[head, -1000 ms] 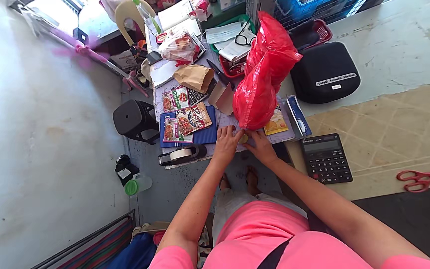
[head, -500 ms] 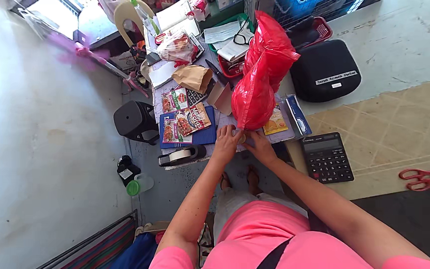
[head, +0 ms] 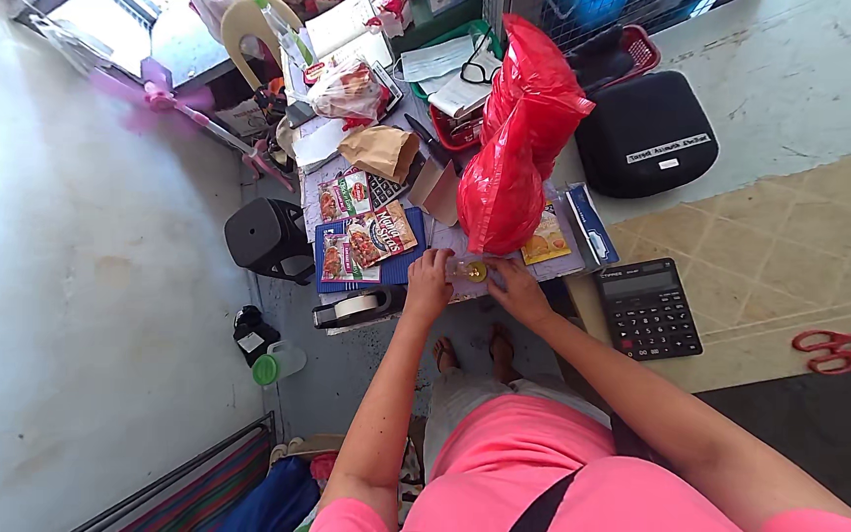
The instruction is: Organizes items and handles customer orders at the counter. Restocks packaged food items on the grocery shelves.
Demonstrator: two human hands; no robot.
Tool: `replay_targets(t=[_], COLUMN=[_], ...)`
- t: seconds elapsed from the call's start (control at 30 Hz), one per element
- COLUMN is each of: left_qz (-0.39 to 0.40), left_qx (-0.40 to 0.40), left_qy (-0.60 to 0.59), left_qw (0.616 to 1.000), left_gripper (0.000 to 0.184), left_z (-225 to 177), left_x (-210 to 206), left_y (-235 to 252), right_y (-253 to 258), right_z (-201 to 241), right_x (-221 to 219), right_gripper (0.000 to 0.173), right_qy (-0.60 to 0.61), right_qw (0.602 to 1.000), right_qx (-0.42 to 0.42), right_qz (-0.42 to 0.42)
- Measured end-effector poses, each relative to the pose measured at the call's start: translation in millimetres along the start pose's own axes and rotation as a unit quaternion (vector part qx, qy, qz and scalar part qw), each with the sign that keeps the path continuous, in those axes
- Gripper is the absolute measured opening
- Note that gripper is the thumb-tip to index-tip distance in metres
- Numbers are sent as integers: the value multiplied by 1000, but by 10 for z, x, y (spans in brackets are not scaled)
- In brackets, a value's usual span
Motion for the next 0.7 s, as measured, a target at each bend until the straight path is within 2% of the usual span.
replay_targets(t=[0.17, 0.33, 0.7], left_qz=[-60, -125, -138], left_qx=[4, 43, 89], left_qy=[-111, -88, -79], left_qw=[992, 987, 983], left_gripper=[66, 67, 71], left_z=[122, 146, 170], left_x=[-33, -47, -92], left_y=[-26, -13, -89], right_y=[67, 127, 258], right_z=[56, 103, 133], right_x=[27, 13, -42], right_gripper=[23, 19, 23], right_qy=[-6, -24, -63], right_qw=[1000, 999, 994], right_qx=[-1, -25, -68], right_qz=[-10, -3, 54])
Point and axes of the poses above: each hand's wrist, its own y-axis towards the middle knuckle, its own x-axis out of the back of the hand, z = x × y, the point moved 6 cm from there along y, towards the middle knuckle, and after that the axes turned 12 degrees about z, right-handed, at the moved point
